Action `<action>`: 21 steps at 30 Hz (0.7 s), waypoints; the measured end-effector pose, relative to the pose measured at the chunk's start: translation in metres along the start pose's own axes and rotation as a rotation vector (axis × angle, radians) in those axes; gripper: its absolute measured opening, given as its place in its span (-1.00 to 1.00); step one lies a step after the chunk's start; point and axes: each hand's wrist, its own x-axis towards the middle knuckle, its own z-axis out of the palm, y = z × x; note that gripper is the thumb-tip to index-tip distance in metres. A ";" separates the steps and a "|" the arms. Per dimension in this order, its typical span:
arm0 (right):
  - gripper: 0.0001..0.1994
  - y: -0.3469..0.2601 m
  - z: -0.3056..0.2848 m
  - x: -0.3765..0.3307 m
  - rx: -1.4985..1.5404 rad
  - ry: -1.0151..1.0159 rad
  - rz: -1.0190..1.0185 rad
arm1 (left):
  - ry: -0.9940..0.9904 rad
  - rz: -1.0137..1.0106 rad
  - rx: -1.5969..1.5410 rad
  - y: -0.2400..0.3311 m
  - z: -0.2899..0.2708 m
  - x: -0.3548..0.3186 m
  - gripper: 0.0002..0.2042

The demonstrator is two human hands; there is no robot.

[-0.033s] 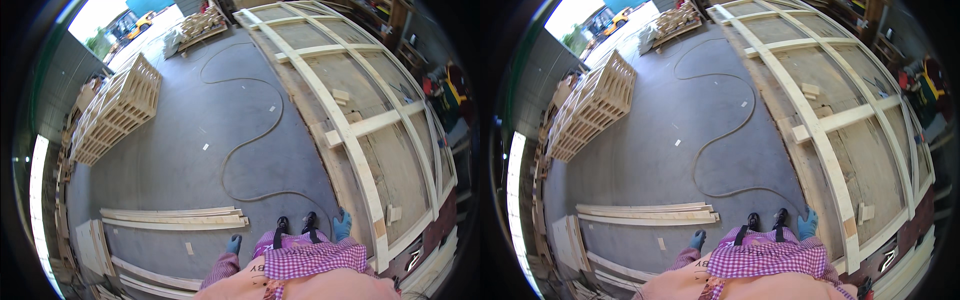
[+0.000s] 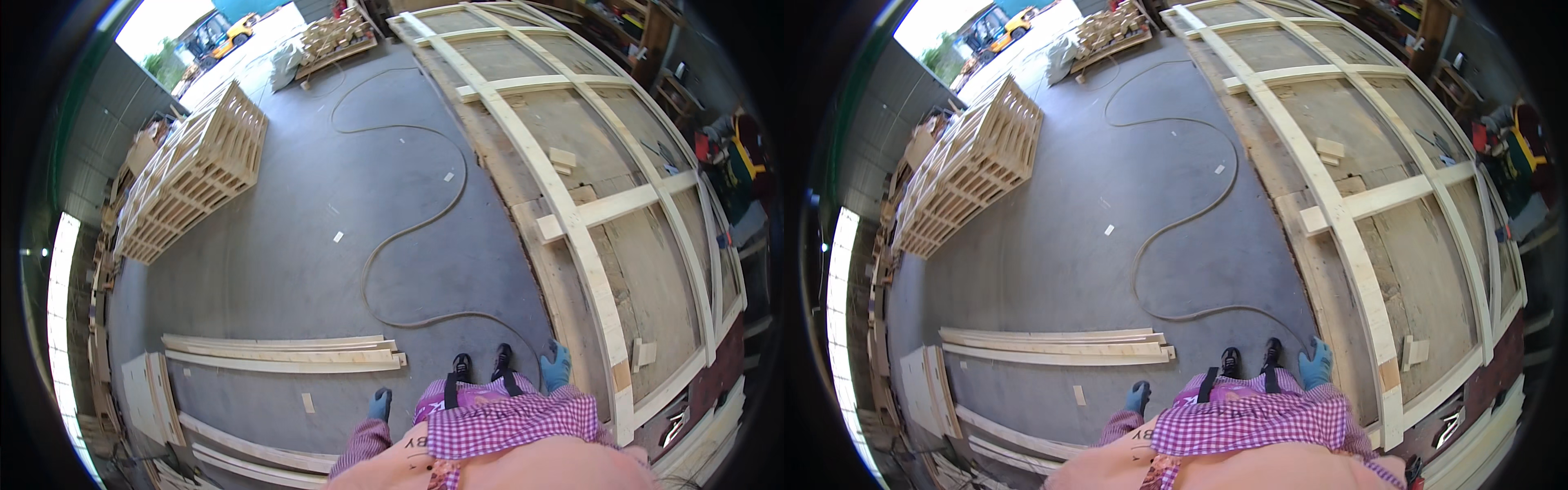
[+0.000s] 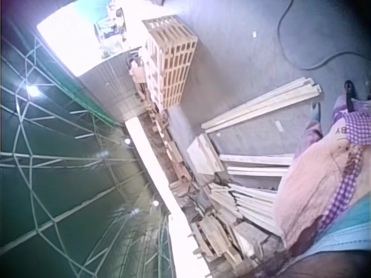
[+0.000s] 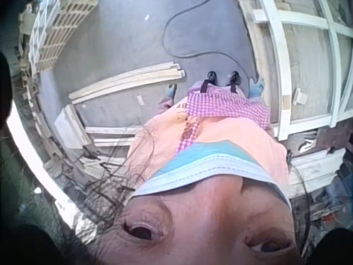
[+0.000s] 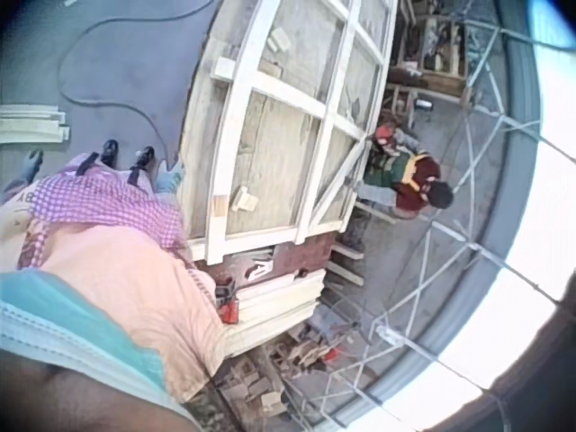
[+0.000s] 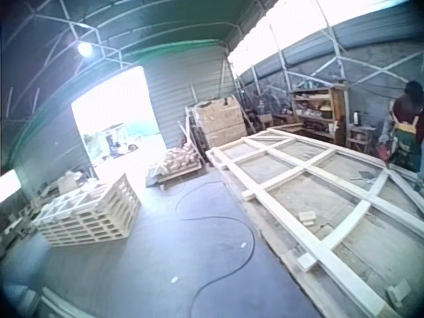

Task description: The person assembles a large wooden frame by positioning planks and using a pneumatic nail gun to fasten them. They also use a hammer to adjust pieces and place small wooden blocks at joints.

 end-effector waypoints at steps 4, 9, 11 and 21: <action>-0.46 -0.054 0.017 0.028 -0.344 -0.336 -0.135 | 0.198 -0.299 -0.203 -0.041 -0.004 -0.059 -0.80; -0.45 -0.108 0.053 0.090 -0.555 -0.553 -0.064 | 0.119 -0.344 -0.183 -0.023 0.033 -0.014 -0.80; -0.45 -0.124 0.059 0.113 -0.515 -0.581 -0.101 | 0.088 -0.281 -0.123 0.011 0.036 0.008 -0.81; -0.54 -0.031 0.037 0.113 -0.343 -0.397 0.142 | -0.026 -0.049 0.090 0.128 0.051 0.063 -0.81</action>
